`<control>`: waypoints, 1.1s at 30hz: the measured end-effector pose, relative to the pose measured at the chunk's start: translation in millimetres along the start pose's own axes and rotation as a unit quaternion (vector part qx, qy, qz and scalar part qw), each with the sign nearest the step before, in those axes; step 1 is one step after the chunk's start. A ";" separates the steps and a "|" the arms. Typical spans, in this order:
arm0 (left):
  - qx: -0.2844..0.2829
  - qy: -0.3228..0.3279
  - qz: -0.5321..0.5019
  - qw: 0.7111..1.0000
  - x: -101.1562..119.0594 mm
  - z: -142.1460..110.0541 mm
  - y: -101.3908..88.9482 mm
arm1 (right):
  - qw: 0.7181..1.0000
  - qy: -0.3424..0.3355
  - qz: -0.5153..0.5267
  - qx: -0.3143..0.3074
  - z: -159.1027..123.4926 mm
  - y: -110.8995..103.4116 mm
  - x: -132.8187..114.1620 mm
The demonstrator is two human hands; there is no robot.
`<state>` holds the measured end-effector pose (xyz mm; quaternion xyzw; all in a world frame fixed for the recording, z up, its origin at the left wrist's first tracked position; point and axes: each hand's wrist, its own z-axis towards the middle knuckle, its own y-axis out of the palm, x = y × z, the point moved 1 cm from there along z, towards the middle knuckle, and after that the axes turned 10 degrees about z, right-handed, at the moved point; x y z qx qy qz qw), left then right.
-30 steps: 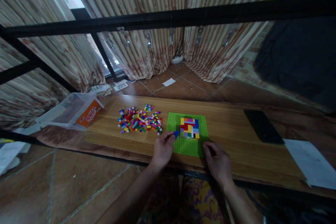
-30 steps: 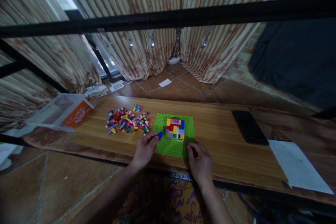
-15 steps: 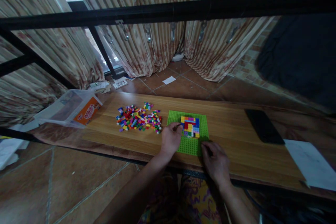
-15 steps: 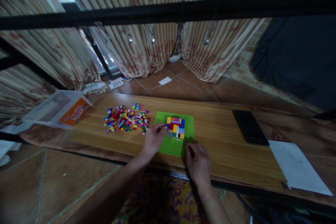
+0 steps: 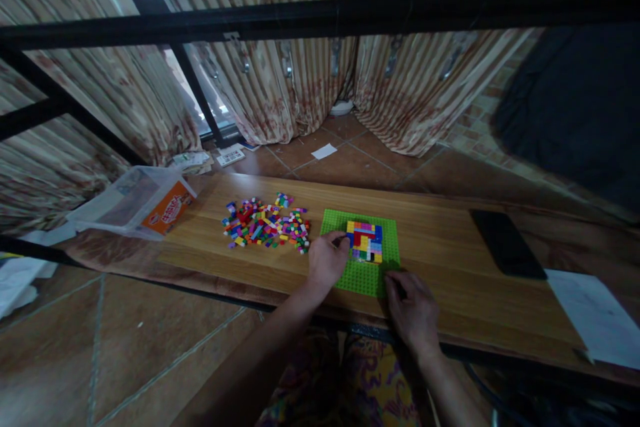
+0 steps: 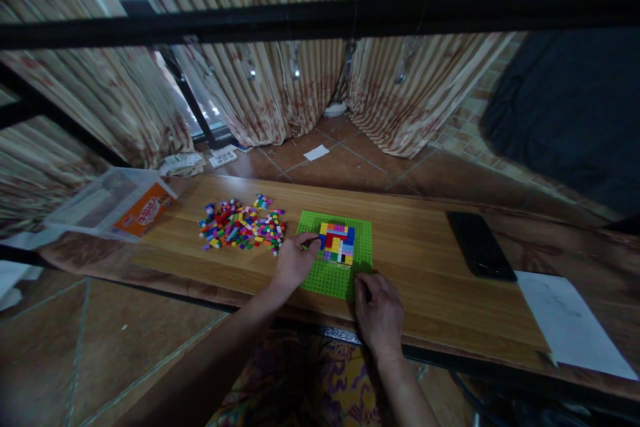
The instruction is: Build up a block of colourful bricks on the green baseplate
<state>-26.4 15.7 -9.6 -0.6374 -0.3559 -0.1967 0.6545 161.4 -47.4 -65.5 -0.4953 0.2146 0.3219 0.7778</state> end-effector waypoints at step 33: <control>-0.031 -0.014 -0.111 0.993 -16.1 34.5 25.0 | 0.999 -0.014 -0.030 0.003 0.8 0.5 -4.5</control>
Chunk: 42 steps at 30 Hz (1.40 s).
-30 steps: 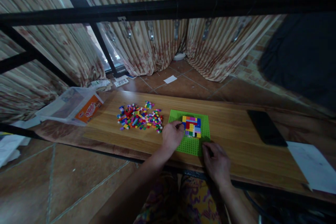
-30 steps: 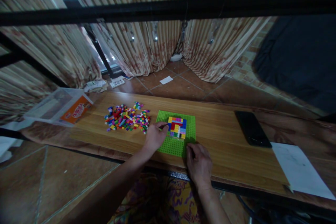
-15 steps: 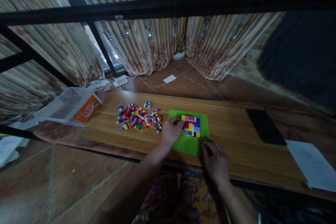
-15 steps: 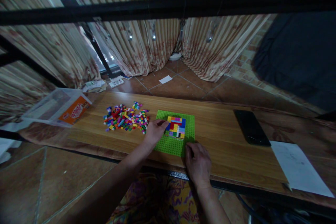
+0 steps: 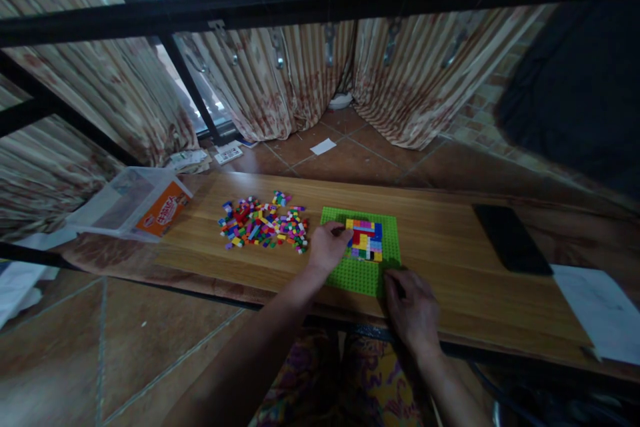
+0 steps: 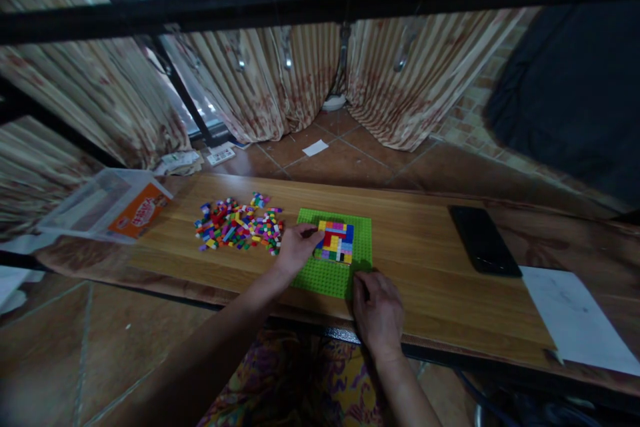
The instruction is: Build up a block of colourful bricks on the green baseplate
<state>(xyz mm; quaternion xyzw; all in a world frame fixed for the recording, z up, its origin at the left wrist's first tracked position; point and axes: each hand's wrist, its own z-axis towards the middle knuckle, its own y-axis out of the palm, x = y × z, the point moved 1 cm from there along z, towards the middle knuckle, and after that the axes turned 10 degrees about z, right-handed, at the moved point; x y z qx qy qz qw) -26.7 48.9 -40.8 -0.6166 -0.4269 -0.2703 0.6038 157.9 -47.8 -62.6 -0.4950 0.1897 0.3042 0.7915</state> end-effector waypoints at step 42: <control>0.267 -0.072 0.181 0.944 -106.1 -94.5 -200.1 | 0.997 -0.034 0.047 -0.056 59.2 8.8 -16.6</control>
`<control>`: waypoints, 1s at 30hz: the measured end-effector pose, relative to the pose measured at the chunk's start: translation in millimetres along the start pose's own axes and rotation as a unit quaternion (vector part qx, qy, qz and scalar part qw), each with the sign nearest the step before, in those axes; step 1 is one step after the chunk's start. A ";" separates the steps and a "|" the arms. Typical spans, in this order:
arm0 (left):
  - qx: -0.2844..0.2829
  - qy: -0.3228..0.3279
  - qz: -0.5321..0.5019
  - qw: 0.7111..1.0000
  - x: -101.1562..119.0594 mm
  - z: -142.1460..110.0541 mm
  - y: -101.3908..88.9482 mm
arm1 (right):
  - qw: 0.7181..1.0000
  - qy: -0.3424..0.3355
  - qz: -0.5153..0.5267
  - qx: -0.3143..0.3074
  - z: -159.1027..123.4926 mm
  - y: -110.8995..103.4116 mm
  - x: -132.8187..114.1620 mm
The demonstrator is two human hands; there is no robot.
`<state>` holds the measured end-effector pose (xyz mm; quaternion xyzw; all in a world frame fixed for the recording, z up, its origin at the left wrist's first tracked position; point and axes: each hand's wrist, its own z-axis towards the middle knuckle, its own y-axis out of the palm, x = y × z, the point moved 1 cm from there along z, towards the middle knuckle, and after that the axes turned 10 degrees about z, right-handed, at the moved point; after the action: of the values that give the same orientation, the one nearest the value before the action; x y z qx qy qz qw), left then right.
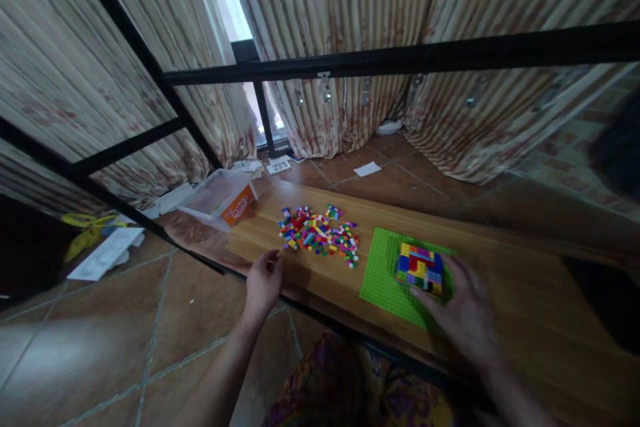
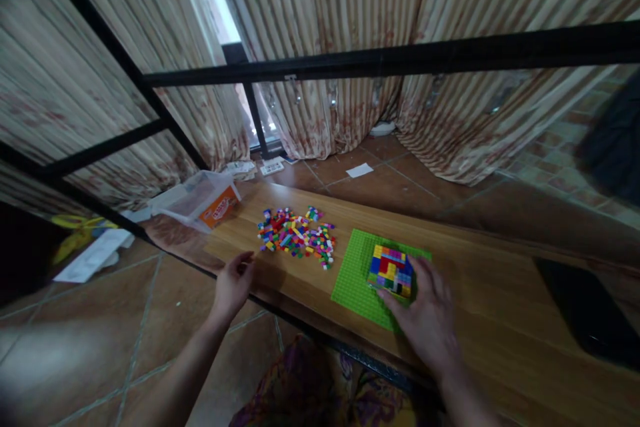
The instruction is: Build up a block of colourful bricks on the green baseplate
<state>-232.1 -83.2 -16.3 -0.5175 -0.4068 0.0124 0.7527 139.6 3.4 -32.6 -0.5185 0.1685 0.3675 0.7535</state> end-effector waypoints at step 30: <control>-0.081 0.024 0.158 0.984 20.8 157.4 33.9 | 0.983 -0.047 0.000 -0.177 14.3 -7.1 14.9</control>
<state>-303.0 62.8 -9.6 -0.6348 -0.3014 0.0859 0.7062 153.0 20.6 -31.6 -0.6260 0.0653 0.4155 0.6567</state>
